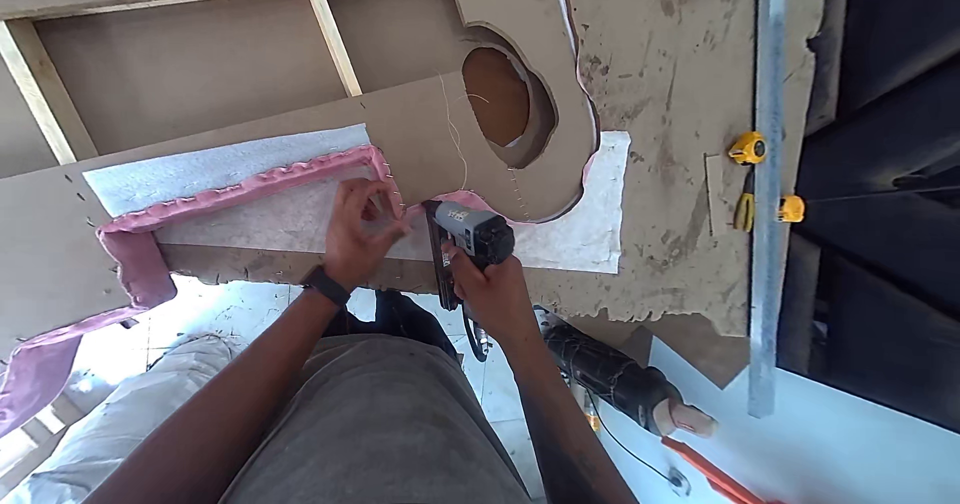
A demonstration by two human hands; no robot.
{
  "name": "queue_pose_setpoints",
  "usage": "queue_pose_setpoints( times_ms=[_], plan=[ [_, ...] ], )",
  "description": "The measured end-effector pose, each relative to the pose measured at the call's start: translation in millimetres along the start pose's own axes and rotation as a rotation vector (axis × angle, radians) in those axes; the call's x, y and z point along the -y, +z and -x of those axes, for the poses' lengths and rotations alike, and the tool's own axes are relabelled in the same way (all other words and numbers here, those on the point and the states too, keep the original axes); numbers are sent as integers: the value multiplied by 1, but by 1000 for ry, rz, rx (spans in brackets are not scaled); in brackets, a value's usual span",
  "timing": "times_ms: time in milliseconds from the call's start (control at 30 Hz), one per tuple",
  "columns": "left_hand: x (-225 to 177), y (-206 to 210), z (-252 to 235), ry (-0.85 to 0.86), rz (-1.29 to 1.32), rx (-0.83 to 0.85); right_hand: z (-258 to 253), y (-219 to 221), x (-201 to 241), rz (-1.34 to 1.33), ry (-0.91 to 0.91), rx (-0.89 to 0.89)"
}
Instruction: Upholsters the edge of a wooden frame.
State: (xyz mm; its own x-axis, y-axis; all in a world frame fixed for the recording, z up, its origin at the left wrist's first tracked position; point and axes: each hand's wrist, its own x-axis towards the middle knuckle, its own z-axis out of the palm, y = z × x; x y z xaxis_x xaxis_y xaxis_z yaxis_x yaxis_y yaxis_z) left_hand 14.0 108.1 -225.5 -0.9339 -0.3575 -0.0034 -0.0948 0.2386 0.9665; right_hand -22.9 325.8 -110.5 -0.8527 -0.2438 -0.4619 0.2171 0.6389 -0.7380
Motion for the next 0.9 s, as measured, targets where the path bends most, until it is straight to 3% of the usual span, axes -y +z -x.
queue_pose_setpoints(
  times_ms=[533, 900],
  plan=[
    [-2, 11, -15, -83, 50, 12, 8, 19, -1, -34, -34, -16],
    [-1, 11, -15, -104, 86, 14, 9, 28, 20, 109, 101, -48]
  ],
)
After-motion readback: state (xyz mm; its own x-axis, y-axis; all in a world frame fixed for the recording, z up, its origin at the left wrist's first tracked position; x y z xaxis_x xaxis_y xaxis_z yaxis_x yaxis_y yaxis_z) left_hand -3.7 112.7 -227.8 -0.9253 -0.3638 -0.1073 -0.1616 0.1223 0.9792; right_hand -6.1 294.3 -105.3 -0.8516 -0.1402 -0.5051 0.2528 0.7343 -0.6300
